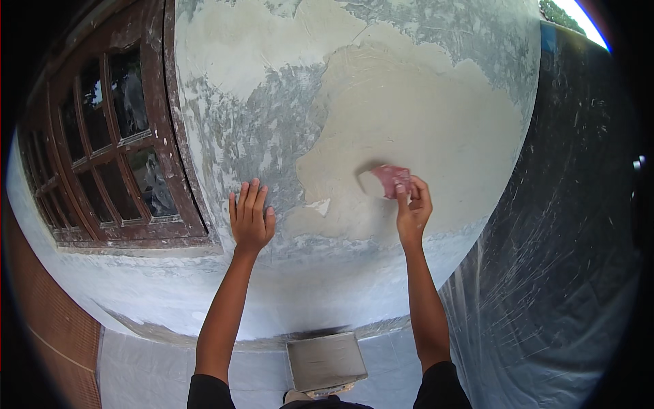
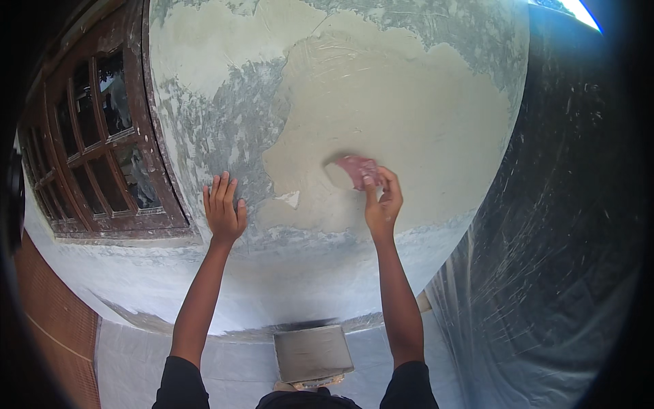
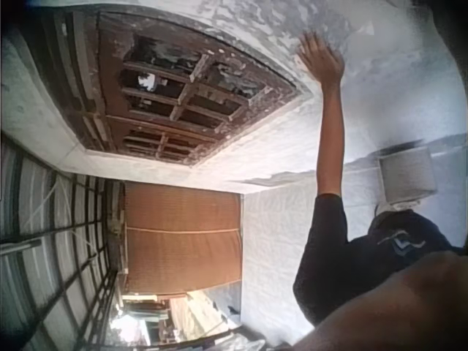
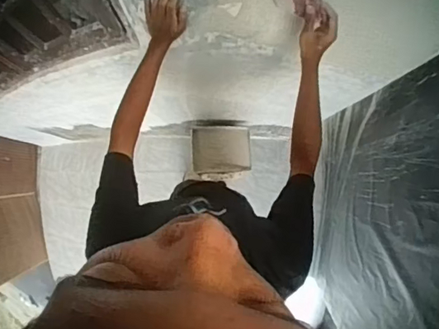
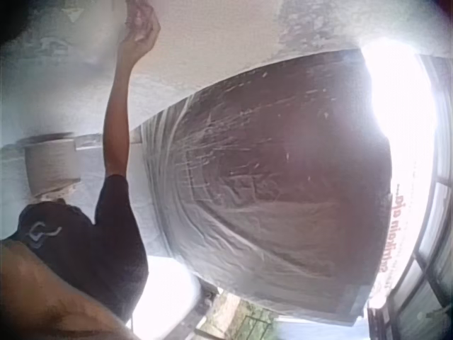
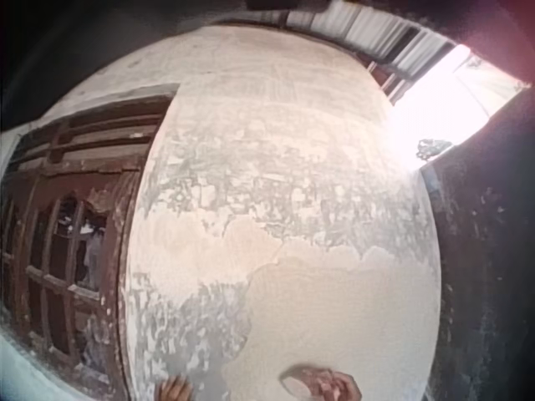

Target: The person applies wall filler from a container onto a wall surface using a putty spreader.

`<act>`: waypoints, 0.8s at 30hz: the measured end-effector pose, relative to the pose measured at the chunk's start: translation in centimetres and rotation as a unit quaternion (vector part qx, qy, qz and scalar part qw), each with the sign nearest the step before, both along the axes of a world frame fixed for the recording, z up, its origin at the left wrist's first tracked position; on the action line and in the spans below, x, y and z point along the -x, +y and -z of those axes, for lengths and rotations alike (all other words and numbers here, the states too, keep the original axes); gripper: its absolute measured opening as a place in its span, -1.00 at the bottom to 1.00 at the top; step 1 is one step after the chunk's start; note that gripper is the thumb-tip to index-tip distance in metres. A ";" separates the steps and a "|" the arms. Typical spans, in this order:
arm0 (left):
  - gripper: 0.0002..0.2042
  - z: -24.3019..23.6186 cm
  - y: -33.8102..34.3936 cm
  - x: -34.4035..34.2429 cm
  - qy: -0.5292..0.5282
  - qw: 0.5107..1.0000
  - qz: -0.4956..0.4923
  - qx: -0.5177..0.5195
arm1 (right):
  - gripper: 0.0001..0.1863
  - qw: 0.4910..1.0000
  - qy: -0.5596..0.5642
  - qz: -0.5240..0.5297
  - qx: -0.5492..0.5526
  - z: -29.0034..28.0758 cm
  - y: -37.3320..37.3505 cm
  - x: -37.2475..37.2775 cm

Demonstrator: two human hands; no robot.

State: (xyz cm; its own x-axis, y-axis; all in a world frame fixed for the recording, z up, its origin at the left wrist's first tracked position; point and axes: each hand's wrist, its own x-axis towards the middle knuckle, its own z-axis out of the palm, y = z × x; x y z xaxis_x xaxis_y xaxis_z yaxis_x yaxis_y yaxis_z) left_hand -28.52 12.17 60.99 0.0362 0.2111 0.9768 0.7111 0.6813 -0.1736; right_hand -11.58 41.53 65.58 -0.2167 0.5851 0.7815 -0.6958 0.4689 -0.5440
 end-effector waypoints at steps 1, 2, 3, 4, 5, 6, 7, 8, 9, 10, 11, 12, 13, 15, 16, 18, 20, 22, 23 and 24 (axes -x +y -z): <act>-0.54 0.1 0.0 -0.1 0.001 1.000 -0.001 0.001 | -0.74 0.997 -0.031 0.011 -0.066 0.3 -0.1 0.0; -0.54 0.1 0.0 -0.1 0.000 1.000 0.000 0.001 | -0.73 0.997 -0.001 0.049 -0.057 0.0 0.0 0.5; -0.54 0.0 0.0 -0.1 0.000 1.000 0.001 0.001 | -0.73 0.997 -0.002 0.050 -0.056 0.1 0.2 0.3; -0.54 0.0 -0.1 0.0 0.000 1.000 -0.001 0.000 | -0.72 1.000 -0.004 0.015 -0.019 -0.2 0.1 0.1; -0.54 0.0 -0.1 0.0 0.000 1.000 -0.003 -0.001 | -0.72 1.000 -0.007 -0.021 0.019 -0.4 0.0 0.1; -0.54 0.1 -0.1 0.0 0.000 1.000 -0.002 0.000 | -0.72 1.000 -0.007 -0.023 0.018 -0.5 0.0 0.2; -0.54 0.1 -0.1 0.0 -0.001 1.000 0.001 0.002 | -0.71 1.000 -0.010 0.001 -0.008 -0.5 0.0 0.1; -0.54 0.2 -0.2 0.0 -0.002 1.000 0.000 0.002 | -0.71 0.999 -0.014 0.025 -0.034 -0.5 0.1 0.1; -0.54 0.1 -0.2 0.0 0.000 1.000 -0.004 0.001 | -0.71 0.997 -0.017 0.049 -0.059 -0.5 0.1 0.1; -0.54 0.1 -0.1 0.0 0.002 1.000 -0.007 -0.001 | -0.71 0.999 0.006 0.042 0.007 -0.6 0.7 0.3; -0.54 0.0 0.1 -0.1 0.002 1.000 -0.006 -0.002 | -0.71 0.999 0.007 0.043 0.007 -0.4 0.9 0.3; -0.54 0.0 0.2 -0.2 0.002 1.000 -0.003 -0.001 | -0.71 0.999 0.008 0.035 0.025 -0.1 1.2 0.2; -0.54 0.0 0.2 -0.2 0.001 1.000 -0.001 0.001 | -0.71 0.999 0.008 0.026 0.044 -0.1 0.9 0.1; -0.54 0.1 -0.1 -0.1 0.002 1.000 -0.004 -0.001 | -0.71 0.996 -0.046 0.041 -0.067 0.3 -0.2 0.0; -0.54 0.1 -0.2 -0.1 0.003 1.000 -0.006 -0.003 | -0.70 0.997 -0.027 0.059 -0.048 0.3 -0.1 0.2; -0.55 0.2 -0.1 -0.1 0.002 1.000 -0.005 -0.002 | -0.70 0.997 -0.008 0.076 -0.028 0.2 0.0 0.2; -0.55 0.1 0.0 -0.1 0.002 1.000 -0.005 0.000 | -0.69 0.991 0.043 0.013 0.124 -0.2 -0.1 -0.5; -0.55 0.1 0.1 -0.2 0.001 1.000 -0.001 0.001 | -0.69 0.998 0.020 0.021 0.056 0.5 -0.4 -0.1; -0.55 0.1 0.1 -0.1 0.001 1.000 0.000 0.003 | -0.69 0.999 -0.005 0.029 -0.013 0.7 -0.7 0.1; -0.55 0.0 0.0 0.0 0.002 1.000 -0.002 0.000 | -0.70 0.999 -0.039 0.031 -0.019 0.7 -0.7 0.0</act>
State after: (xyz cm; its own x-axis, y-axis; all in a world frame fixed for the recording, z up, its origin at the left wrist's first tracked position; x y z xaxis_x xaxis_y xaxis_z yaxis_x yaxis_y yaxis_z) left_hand -28.50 12.21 61.01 0.0396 0.2114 0.9766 0.7070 0.6848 -0.1769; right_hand -11.55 40.86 64.89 -0.2416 0.5690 0.7860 -0.6209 0.5319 -0.5759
